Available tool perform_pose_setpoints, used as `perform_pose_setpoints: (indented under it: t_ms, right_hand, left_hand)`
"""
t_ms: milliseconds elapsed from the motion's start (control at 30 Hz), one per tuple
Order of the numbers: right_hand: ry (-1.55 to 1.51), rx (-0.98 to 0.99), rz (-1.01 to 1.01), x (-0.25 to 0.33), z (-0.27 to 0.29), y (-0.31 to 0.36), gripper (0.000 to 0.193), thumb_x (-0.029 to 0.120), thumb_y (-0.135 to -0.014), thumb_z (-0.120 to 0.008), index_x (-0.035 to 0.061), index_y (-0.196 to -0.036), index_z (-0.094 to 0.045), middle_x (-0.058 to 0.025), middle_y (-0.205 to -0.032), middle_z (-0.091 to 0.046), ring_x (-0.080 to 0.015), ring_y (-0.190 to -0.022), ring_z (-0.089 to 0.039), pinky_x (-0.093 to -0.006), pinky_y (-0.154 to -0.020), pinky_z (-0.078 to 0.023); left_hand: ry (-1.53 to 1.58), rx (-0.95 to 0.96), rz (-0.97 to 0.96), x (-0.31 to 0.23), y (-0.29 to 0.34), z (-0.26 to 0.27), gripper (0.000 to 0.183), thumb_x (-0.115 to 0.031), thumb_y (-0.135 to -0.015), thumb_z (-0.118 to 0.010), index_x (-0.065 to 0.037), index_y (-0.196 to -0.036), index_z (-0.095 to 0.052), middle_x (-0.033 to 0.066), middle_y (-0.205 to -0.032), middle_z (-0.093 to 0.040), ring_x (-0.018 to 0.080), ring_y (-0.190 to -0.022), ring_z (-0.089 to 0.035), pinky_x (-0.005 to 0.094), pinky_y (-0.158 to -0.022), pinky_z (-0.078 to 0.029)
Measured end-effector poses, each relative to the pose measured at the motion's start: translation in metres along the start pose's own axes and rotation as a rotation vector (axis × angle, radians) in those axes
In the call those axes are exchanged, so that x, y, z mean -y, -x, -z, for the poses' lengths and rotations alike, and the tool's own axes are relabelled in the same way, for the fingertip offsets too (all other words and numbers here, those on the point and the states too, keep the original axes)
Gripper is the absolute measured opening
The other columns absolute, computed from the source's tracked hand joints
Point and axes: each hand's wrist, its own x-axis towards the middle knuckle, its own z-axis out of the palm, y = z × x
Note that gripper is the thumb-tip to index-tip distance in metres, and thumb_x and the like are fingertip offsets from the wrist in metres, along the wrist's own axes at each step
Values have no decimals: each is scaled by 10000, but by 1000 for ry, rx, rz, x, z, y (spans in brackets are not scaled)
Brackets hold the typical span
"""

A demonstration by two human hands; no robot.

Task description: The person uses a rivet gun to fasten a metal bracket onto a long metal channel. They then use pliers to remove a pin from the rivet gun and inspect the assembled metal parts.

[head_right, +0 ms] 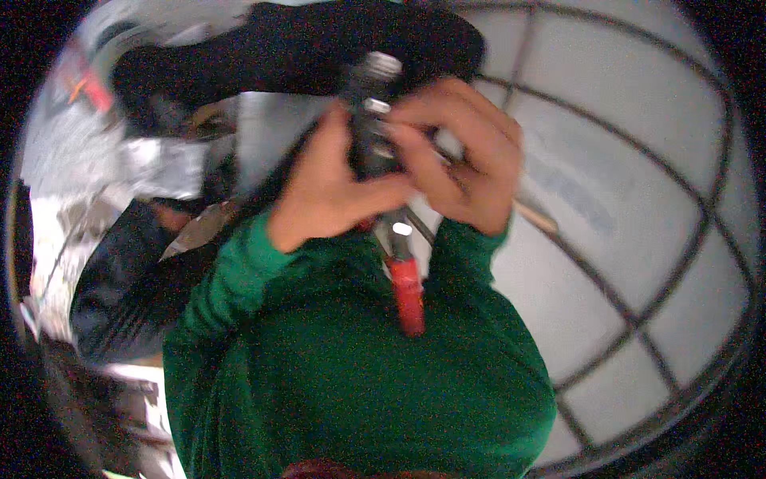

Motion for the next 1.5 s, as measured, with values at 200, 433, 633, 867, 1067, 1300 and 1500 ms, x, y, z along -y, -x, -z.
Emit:
perform_pose_setpoints:
  t_ms: [200,433,633,867,1067,1300,1500]
  right_hand:
    - [46,61,-166,10,5,15,57,-10,-781,-648,-23,-836,-643,-119,-754,-629,-200,-676,-588,-293,-646,-459]
    - [-237,-269,-179,7,-11,11,96,71,-859,-619,-24,-862,-601,-115,-757,-581,-179,-662,-579,-262,-585,-454]
    - [-370,-375,-7,16,-5,-3,154,126,-919,-582,-15,-943,-524,-189,-874,-555,-219,-711,-584,-319,-560,-537]
    - [-443,-466,-99,31,8,1,109,97,-946,-547,-10,-952,-526,-135,-864,-568,-188,-665,-570,-301,-552,-504]
    - [-199,-421,-389,-1,-11,-45,115,114,-935,-542,15,-929,-601,-66,-789,-597,-157,-638,-569,-318,-585,-486]
    - [-52,172,-68,-80,-160,-177,157,169,-791,-651,16,-822,-669,-165,-790,-670,-274,-761,-663,-387,-720,-517]
    - [321,258,64,-139,-279,-234,213,227,-779,-606,50,-849,-702,-218,-880,-678,-426,-810,-649,-494,-754,-520]
  left_hand:
    - [24,-113,-54,13,4,-17,866,-330,-597,-843,179,-1116,-372,249,-861,-645,386,-816,-681,405,-723,-540]
    - [110,-41,-93,15,-5,-12,904,-317,-644,-869,108,-1251,-352,149,-922,-606,235,-866,-615,343,-791,-499]
    - [164,6,27,-3,4,-15,871,-370,-651,-841,170,-1135,-359,172,-838,-584,241,-783,-616,343,-720,-507]
    - [332,-85,5,-13,10,-25,715,-235,-666,-790,31,-1235,-448,98,-988,-537,213,-919,-513,311,-848,-440]
    - [813,148,-114,-69,15,-15,487,-212,-777,-716,10,-1170,-535,43,-894,-569,123,-839,-541,284,-762,-453]
    - [848,89,-174,-140,128,95,730,-359,-788,-610,78,-1340,-418,134,-906,-573,155,-681,-556,298,-677,-476]
    - [658,-488,-366,-143,226,159,946,-434,-585,-730,94,-1296,-399,105,-883,-485,208,-729,-458,329,-648,-374]
